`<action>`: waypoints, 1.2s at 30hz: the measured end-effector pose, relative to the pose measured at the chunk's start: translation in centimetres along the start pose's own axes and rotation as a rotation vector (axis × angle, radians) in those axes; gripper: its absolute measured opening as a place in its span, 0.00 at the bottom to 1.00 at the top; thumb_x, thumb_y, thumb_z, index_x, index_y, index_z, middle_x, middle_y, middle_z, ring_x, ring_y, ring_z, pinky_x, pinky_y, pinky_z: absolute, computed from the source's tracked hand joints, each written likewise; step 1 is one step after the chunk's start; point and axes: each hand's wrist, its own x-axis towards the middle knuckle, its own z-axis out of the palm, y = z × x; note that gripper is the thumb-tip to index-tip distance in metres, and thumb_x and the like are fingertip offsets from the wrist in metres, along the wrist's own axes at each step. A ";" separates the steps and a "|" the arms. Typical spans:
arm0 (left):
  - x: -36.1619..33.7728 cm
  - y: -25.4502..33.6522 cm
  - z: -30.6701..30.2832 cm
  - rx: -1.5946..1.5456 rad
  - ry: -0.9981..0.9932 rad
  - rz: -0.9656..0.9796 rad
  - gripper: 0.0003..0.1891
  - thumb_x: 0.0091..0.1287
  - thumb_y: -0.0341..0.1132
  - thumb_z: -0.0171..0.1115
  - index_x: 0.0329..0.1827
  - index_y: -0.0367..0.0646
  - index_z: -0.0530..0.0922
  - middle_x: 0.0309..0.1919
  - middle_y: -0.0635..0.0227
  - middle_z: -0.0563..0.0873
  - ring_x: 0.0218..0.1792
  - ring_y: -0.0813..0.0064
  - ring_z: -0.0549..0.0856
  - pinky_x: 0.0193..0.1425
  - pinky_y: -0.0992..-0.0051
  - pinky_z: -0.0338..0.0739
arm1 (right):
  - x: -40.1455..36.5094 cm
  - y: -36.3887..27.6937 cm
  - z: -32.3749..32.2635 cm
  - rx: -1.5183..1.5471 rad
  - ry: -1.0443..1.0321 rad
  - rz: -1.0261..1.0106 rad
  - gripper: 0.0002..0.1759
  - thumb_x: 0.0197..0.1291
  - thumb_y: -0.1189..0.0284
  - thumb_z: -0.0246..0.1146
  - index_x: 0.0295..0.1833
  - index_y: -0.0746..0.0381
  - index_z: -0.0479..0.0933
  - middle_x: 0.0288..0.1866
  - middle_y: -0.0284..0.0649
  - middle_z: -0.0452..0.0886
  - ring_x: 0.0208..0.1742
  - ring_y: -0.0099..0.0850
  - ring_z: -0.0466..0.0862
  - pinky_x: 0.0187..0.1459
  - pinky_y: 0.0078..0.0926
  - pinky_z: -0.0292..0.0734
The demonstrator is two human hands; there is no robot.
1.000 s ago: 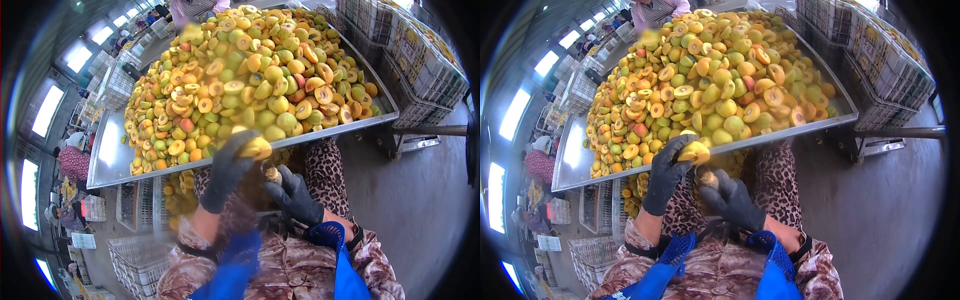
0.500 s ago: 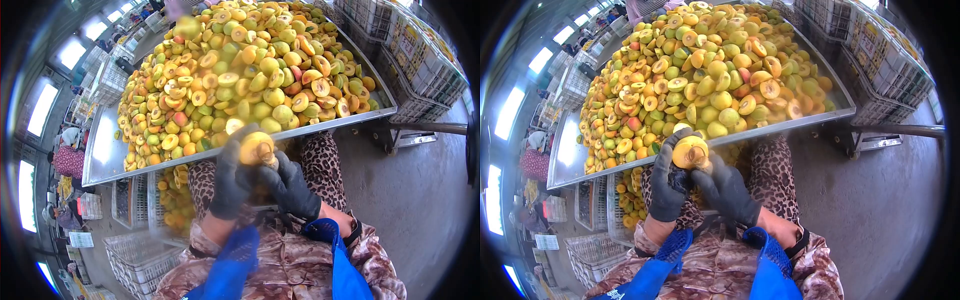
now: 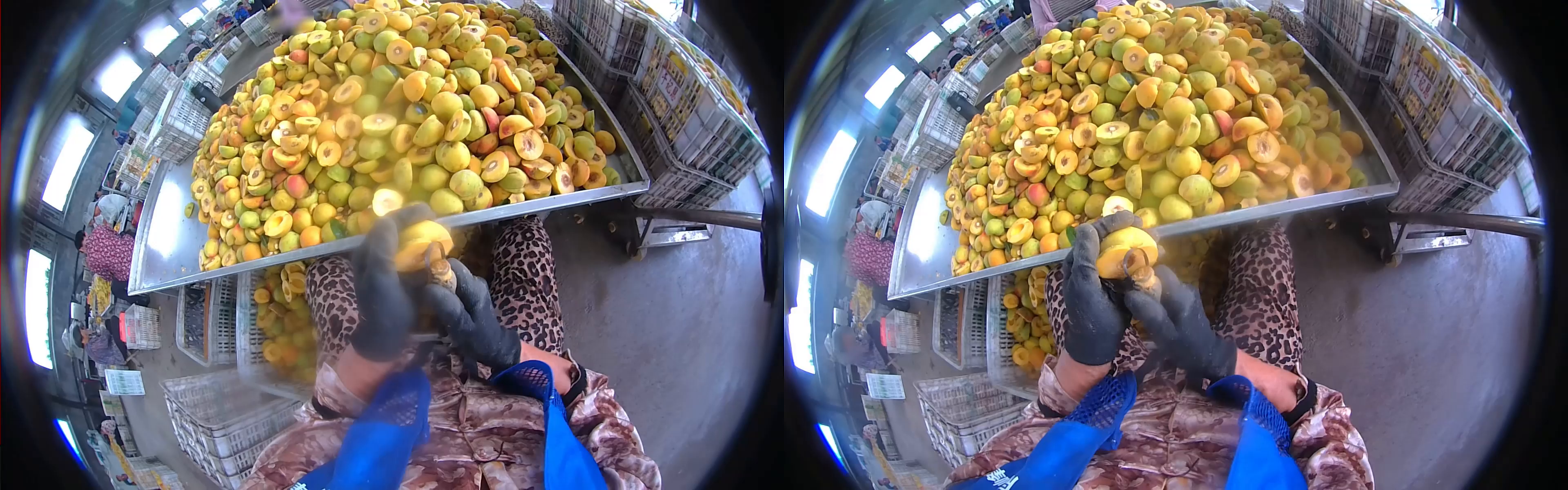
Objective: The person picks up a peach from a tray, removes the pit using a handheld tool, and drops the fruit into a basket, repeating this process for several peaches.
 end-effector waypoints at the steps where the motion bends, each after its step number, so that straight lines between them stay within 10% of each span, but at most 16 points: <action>1: 0.0 -0.1 0.1 0.000 0.005 0.014 0.25 0.84 0.46 0.46 0.57 0.30 0.83 0.49 0.57 0.88 0.47 0.69 0.88 0.56 0.69 0.84 | 0.0 -0.5 0.3 0.005 0.028 -0.040 0.14 0.72 0.67 0.65 0.52 0.66 0.76 0.36 0.48 0.86 0.37 0.43 0.89 0.39 0.39 0.81; 12: -0.3 -1.1 -0.6 -0.012 -0.076 0.037 0.29 0.85 0.53 0.47 0.50 0.31 0.84 0.41 0.56 0.91 0.41 0.66 0.91 0.51 0.67 0.87 | -0.4 2.8 -1.8 -0.350 -0.058 -0.162 0.27 0.68 0.64 0.70 0.67 0.64 0.72 0.44 0.59 0.85 0.47 0.59 0.88 0.45 0.46 0.83; 18: -0.6 -1.4 -0.2 0.065 -0.063 0.051 0.25 0.85 0.46 0.48 0.46 0.32 0.85 0.41 0.55 0.91 0.39 0.67 0.90 0.50 0.67 0.85 | -0.9 3.1 -1.1 -0.350 -0.053 -0.169 0.23 0.74 0.63 0.64 0.67 0.65 0.72 0.47 0.54 0.87 0.47 0.54 0.90 0.46 0.46 0.84; 20: -0.3 -2.2 -1.0 0.432 -0.107 0.449 0.21 0.85 0.40 0.45 0.42 0.36 0.83 0.38 0.59 0.89 0.39 0.69 0.87 0.50 0.67 0.83 | -1.5 4.5 -0.3 -0.259 0.001 -0.165 0.23 0.76 0.62 0.61 0.67 0.66 0.72 0.47 0.58 0.86 0.48 0.54 0.89 0.48 0.47 0.83; 25: -1.5 -0.3 1.5 0.130 0.025 0.123 0.25 0.84 0.49 0.47 0.36 0.38 0.80 0.30 0.58 0.86 0.33 0.66 0.84 0.50 0.65 0.81 | -2.1 2.1 -0.2 -0.073 -0.083 -0.210 0.22 0.79 0.60 0.58 0.65 0.66 0.74 0.48 0.48 0.86 0.46 0.40 0.87 0.50 0.40 0.81; 31: -1.3 0.4 -0.4 0.052 -0.373 0.229 0.25 0.83 0.51 0.50 0.30 0.41 0.74 0.28 0.57 0.84 0.30 0.63 0.83 0.44 0.64 0.81 | -2.8 1.4 0.2 0.279 -0.364 0.191 0.15 0.78 0.63 0.58 0.50 0.65 0.78 0.32 0.38 0.82 0.35 0.24 0.79 0.38 0.31 0.77; 34: -1.6 1.1 -1.4 0.001 -0.478 0.270 0.24 0.82 0.49 0.52 0.30 0.40 0.73 0.26 0.59 0.81 0.30 0.65 0.82 0.42 0.62 0.82 | -1.9 1.5 0.9 0.075 -0.346 -0.237 0.15 0.78 0.62 0.57 0.51 0.64 0.79 0.32 0.38 0.82 0.35 0.21 0.79 0.36 0.27 0.75; 36: -1.5 0.8 -2.1 0.087 -0.496 0.369 0.22 0.81 0.47 0.54 0.31 0.39 0.74 0.27 0.60 0.81 0.31 0.65 0.83 0.43 0.61 0.83 | -2.2 -2.5 -0.2 -0.072 -0.452 0.006 0.14 0.77 0.66 0.59 0.55 0.65 0.79 0.41 0.35 0.83 0.45 0.23 0.79 0.47 0.31 0.77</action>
